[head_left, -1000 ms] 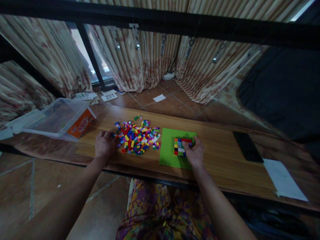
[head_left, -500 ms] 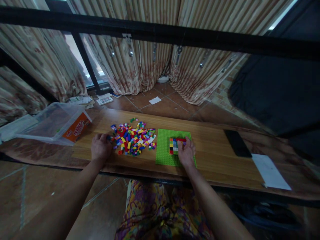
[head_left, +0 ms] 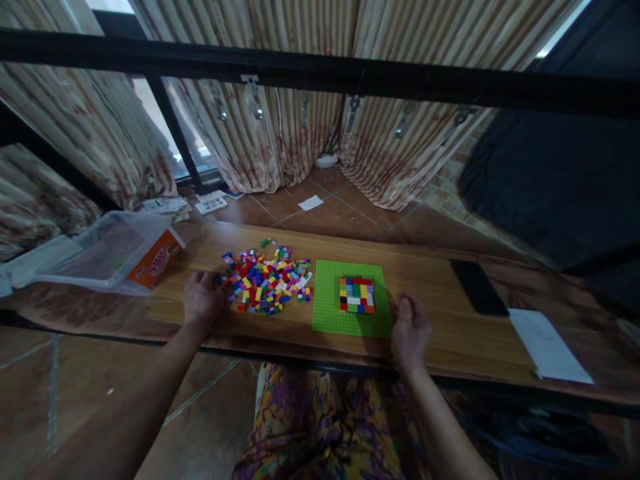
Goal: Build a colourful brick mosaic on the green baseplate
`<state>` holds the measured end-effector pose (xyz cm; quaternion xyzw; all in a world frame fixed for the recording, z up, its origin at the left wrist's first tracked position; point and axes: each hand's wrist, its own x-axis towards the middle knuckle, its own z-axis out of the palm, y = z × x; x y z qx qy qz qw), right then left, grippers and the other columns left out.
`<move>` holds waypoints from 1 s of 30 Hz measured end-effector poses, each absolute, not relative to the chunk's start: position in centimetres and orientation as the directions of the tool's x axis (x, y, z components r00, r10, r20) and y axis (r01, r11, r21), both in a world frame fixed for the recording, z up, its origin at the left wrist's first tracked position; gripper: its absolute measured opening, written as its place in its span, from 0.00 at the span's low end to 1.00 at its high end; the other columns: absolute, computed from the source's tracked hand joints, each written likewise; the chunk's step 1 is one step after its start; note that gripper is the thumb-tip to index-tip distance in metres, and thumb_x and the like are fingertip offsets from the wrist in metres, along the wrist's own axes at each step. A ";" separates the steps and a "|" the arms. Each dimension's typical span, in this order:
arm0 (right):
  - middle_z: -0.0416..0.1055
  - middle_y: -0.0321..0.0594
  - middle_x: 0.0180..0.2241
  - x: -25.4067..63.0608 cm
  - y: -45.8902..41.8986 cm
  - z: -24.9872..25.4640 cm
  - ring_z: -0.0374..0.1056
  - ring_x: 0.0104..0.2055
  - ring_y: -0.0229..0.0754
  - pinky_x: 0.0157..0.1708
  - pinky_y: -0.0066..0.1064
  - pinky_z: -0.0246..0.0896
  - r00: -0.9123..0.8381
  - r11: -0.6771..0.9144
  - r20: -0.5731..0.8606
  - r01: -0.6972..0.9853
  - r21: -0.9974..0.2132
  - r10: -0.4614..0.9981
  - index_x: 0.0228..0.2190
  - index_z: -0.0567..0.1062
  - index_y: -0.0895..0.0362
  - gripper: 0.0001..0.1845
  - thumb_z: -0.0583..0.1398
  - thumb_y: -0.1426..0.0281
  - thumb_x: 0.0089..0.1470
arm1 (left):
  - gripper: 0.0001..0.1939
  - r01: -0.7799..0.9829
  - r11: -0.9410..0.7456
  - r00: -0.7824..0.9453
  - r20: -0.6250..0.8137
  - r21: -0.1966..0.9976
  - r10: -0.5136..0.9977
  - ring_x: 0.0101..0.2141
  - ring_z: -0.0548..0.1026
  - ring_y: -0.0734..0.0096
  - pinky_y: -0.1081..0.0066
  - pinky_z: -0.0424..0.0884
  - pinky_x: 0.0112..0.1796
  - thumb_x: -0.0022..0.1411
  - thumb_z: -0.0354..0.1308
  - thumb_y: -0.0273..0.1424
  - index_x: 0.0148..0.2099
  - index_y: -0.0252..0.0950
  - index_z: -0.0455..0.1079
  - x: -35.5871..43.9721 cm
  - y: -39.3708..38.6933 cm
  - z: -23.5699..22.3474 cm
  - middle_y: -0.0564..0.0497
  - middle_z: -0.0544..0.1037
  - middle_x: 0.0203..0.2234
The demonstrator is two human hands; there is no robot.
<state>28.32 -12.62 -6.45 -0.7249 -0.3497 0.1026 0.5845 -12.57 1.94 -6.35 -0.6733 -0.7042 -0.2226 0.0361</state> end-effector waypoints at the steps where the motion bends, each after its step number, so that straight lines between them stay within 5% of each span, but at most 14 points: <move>1: 0.75 0.50 0.42 27.5 -12.9 -6.0 0.71 0.44 0.48 0.45 0.40 0.64 0.733 -0.067 0.275 0.401 -0.914 0.622 0.44 0.74 0.60 0.26 0.51 0.52 0.59 | 0.17 0.964 -0.007 -0.089 0.351 0.265 0.932 0.45 0.71 0.53 0.59 0.68 0.46 0.60 0.47 0.28 0.45 0.34 0.74 -12.5 1.9 -6.4 0.39 0.74 0.42; 7: 0.75 0.44 0.41 21.5 -13.0 -4.3 0.71 0.45 0.44 0.47 0.39 0.65 0.404 0.115 0.396 0.566 -0.816 0.825 0.40 0.76 0.54 0.14 0.54 0.62 0.61 | 0.16 0.960 0.011 -0.109 0.335 0.281 0.936 0.45 0.71 0.54 0.60 0.68 0.46 0.60 0.47 0.27 0.44 0.34 0.74 -12.3 1.7 -6.4 0.40 0.74 0.42; 13: 0.76 0.42 0.39 17.2 -12.5 -5.5 0.71 0.43 0.45 0.46 0.40 0.66 0.106 0.207 0.388 0.701 -0.682 0.916 0.39 0.77 0.52 0.13 0.52 0.68 0.61 | 0.15 0.954 0.008 -0.111 0.331 0.300 0.937 0.45 0.71 0.55 0.60 0.67 0.47 0.60 0.48 0.26 0.44 0.34 0.75 -12.2 1.6 -6.3 0.40 0.74 0.41; 30: 0.73 0.48 0.42 15.8 -6.2 -5.7 0.66 0.47 0.50 0.49 0.45 0.61 0.093 0.191 0.399 0.764 -0.616 0.912 0.45 0.74 0.56 0.16 0.52 0.67 0.59 | 0.14 0.941 -0.013 -0.109 0.340 0.338 0.934 0.43 0.73 0.58 0.61 0.69 0.46 0.64 0.48 0.29 0.44 0.36 0.75 -12.2 1.5 -6.4 0.41 0.75 0.39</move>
